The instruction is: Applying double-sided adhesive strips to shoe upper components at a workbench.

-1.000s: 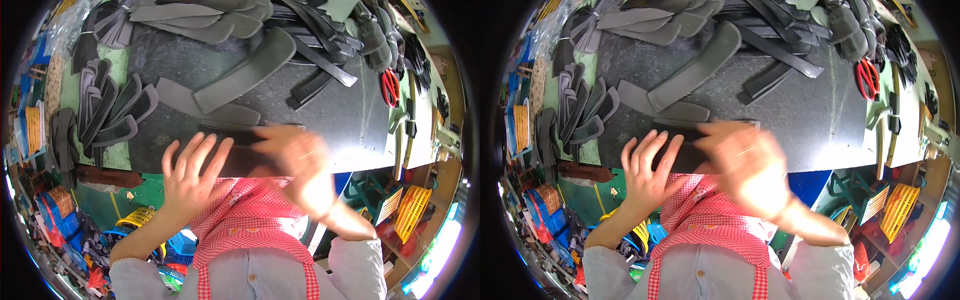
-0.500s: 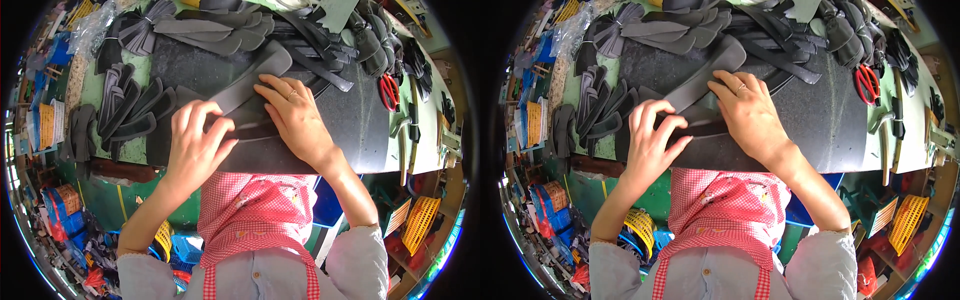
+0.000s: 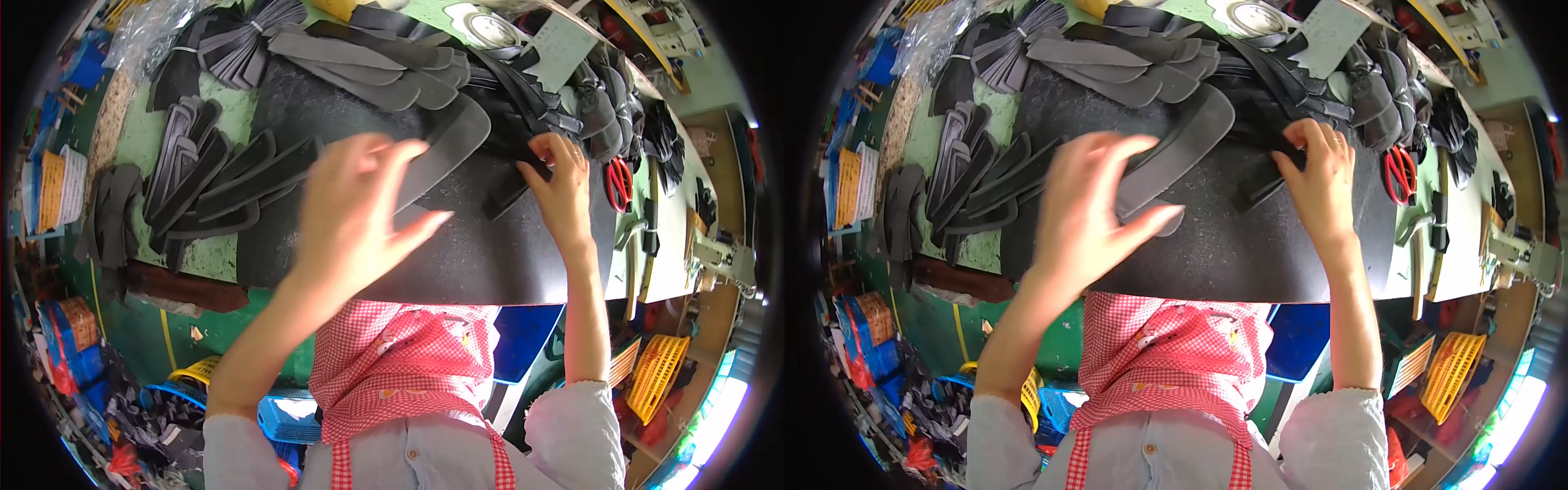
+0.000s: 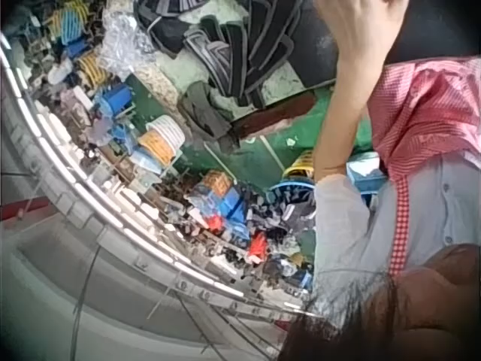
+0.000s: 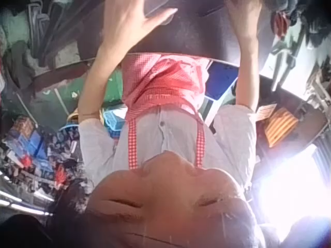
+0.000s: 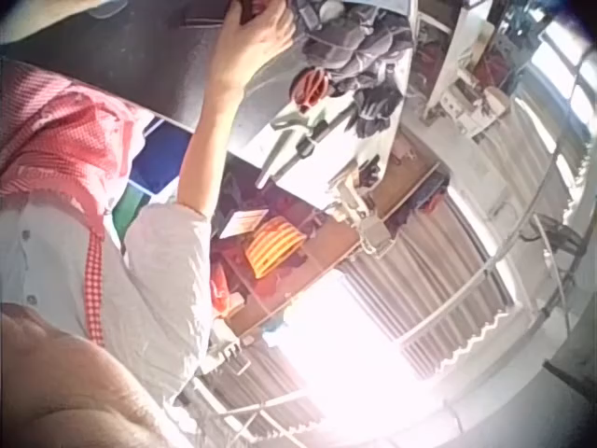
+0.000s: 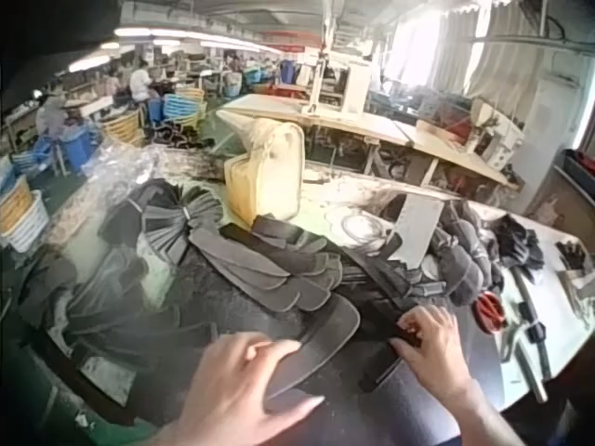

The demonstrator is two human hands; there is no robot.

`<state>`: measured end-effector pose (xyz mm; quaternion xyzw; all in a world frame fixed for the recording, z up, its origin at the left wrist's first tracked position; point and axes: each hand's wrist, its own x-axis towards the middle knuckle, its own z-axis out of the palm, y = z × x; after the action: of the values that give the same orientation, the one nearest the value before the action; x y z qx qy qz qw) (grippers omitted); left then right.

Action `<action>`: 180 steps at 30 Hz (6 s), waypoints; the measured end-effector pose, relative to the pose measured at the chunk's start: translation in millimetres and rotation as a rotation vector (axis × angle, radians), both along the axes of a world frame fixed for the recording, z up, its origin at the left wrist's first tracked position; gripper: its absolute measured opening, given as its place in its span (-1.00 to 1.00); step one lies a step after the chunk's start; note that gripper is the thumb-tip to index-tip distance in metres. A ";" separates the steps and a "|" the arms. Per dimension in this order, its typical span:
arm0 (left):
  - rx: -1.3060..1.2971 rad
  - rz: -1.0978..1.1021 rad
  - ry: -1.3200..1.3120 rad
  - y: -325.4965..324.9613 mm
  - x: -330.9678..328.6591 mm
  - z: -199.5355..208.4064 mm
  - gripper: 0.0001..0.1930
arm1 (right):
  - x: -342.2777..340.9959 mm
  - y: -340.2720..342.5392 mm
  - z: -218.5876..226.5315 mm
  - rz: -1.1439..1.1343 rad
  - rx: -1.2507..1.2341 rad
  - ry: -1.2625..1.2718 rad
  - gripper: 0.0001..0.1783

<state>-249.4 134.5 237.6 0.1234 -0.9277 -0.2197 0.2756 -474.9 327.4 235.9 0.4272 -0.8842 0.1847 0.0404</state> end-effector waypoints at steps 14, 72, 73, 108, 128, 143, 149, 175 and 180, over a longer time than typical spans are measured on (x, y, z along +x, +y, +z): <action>0.439 -0.014 0.220 7.7 -35.3 -31.7 -0.91 | 46.7 -48.2 19.4 -0.127 -0.466 -1.128 -0.68; 0.016 -0.141 -0.272 46.5 103.8 -30.7 -0.47 | 147.4 -41.7 -5.3 0.101 -0.093 -0.677 -0.82; 0.077 -0.164 -0.231 43.8 105.3 -29.9 -0.48 | 147.7 -41.2 -5.9 0.113 -0.089 -0.631 -0.80; -0.118 -0.217 -0.275 1.2 38.2 1.0 -0.61 | 111.4 21.7 9.5 0.275 -0.304 -0.307 -0.65; 0.185 -0.190 -0.206 5.1 33.5 -5.7 -0.66 | 110.7 -17.3 14.0 0.454 -0.038 -0.313 -0.71; 0.414 -0.105 0.055 -22.4 76.1 1.3 -0.81 | 78.1 -9.1 29.0 0.202 -0.254 -0.653 -0.82; 0.261 -0.186 0.060 4.0 58.3 -17.4 -0.78 | 83.5 -33.7 32.9 0.381 -0.069 -0.260 -0.60; 0.063 -0.193 -0.126 -3.9 80.7 -16.6 -0.59 | 32.0 11.4 29.2 0.211 0.045 -0.054 -0.76; 0.067 -0.267 -0.247 38.6 81.0 -24.8 -0.46 | 17.3 23.6 25.5 0.285 0.104 0.035 -0.78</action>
<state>-168.4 173.1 212.8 0.0342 -0.9547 -0.2684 0.1237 -457.7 351.0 261.4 0.5532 -0.8220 0.1353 0.0069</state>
